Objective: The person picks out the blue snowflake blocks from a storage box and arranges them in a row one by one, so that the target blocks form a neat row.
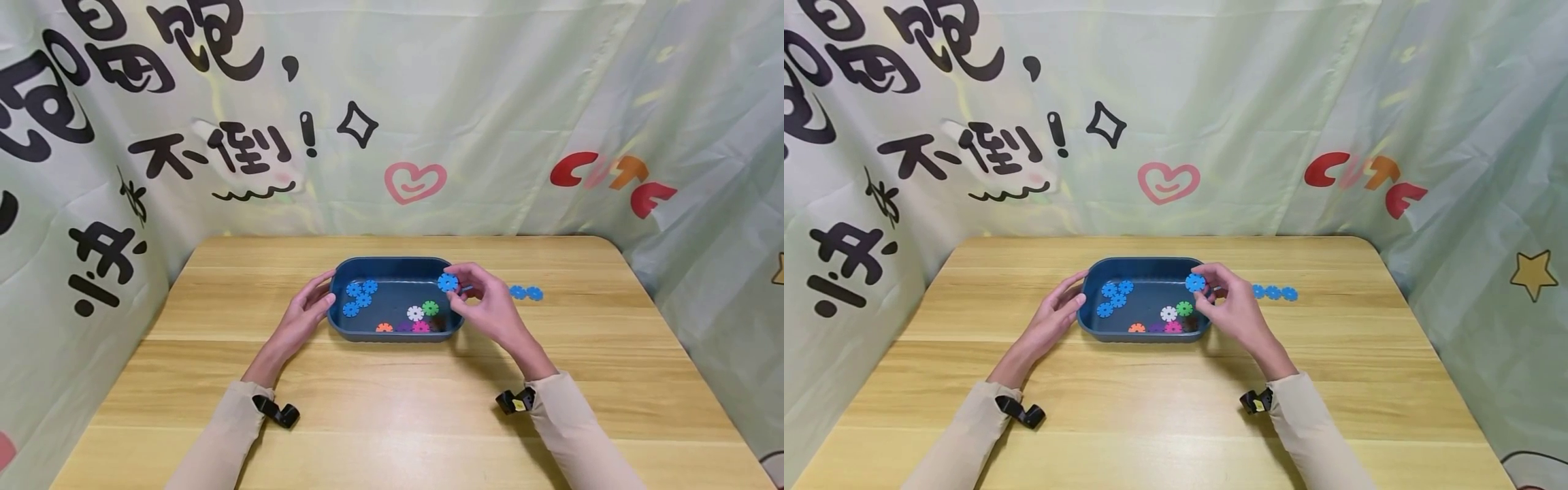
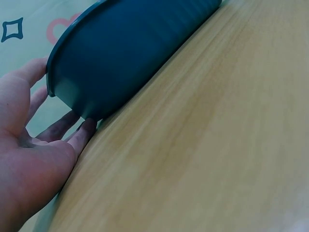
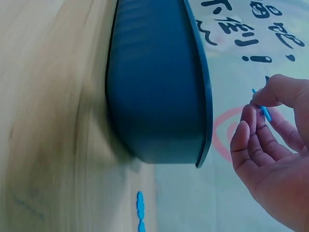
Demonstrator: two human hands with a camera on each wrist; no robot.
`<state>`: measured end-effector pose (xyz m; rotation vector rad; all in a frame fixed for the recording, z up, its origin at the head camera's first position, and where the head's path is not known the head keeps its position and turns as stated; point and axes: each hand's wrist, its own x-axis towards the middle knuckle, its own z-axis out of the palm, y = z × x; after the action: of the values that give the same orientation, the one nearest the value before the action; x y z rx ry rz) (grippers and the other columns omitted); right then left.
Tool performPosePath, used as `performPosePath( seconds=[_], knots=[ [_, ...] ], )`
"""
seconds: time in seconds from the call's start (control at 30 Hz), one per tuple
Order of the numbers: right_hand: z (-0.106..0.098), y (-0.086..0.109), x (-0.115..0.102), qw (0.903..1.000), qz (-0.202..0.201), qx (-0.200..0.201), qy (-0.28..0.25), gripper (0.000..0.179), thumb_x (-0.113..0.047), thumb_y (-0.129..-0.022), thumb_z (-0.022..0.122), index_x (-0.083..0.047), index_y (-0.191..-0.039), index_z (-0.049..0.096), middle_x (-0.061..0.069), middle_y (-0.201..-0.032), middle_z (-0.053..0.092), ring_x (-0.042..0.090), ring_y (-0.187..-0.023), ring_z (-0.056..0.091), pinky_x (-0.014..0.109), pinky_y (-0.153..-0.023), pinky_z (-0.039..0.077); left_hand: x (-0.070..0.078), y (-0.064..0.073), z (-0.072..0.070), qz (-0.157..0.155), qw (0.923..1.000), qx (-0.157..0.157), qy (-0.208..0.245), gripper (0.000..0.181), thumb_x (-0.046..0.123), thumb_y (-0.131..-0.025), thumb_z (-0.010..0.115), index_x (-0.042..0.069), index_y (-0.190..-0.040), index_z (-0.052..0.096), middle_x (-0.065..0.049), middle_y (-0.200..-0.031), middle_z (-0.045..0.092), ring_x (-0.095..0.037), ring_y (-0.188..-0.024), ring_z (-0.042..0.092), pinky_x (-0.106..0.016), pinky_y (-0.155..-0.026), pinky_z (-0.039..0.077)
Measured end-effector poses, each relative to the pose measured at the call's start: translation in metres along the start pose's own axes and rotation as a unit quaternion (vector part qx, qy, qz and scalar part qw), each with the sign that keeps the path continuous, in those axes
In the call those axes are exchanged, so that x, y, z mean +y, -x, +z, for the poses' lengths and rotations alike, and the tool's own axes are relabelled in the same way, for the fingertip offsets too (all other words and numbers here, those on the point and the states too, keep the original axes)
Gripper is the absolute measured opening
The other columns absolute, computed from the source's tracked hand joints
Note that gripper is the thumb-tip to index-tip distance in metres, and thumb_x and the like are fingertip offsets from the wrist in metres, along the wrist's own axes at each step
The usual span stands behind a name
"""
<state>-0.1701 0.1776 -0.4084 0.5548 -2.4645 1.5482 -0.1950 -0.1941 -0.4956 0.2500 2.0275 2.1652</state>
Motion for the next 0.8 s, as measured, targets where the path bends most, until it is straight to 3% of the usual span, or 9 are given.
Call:
performPosePath(
  seconds=[0.27, 0.47, 0.8],
  knots=[
    [-0.008, 0.003, 0.011, 0.9999, -0.006, 0.014, 0.003, 0.036, 0.006, -0.091, 0.071, 0.002, -0.126, 0.065, 0.015, -0.112, 0.071, 0.021, -0.090, 0.063, 0.020, -0.073, 0.056, -0.001, -0.001, 0.000, -0.003, 1.0000, 0.002, -0.004, 0.057, 0.033, -0.103, 0.064, 0.026, -0.156, 0.044, -0.010, -0.161, 0.035, -0.029, -0.147, 0.035, -0.036, -0.109, 0.046],
    [-0.019, 0.000, 0.027, 0.9993, -0.008, 0.029, 0.021, 0.034, 0.003, -0.092, 0.072, -0.002, -0.125, 0.066, 0.013, -0.108, 0.072, 0.017, -0.088, 0.063, 0.021, -0.072, 0.056, 0.001, 0.000, 0.000, -0.001, 1.0000, 0.004, -0.002, 0.057, 0.032, -0.103, 0.065, 0.025, -0.156, 0.044, -0.011, -0.160, 0.036, -0.030, -0.146, 0.037, -0.036, -0.108, 0.047],
    [-0.032, 0.002, 0.033, 0.9993, 0.014, 0.034, 0.006, 0.036, 0.002, -0.093, 0.072, -0.001, -0.128, 0.065, 0.018, -0.106, 0.069, 0.019, -0.089, 0.061, 0.019, -0.073, 0.055, 0.000, 0.000, 0.002, 0.000, 1.0000, 0.000, -0.001, 0.055, 0.027, -0.105, 0.062, 0.022, -0.157, 0.043, -0.014, -0.160, 0.036, -0.032, -0.147, 0.036, -0.037, -0.110, 0.046]
  ],
)
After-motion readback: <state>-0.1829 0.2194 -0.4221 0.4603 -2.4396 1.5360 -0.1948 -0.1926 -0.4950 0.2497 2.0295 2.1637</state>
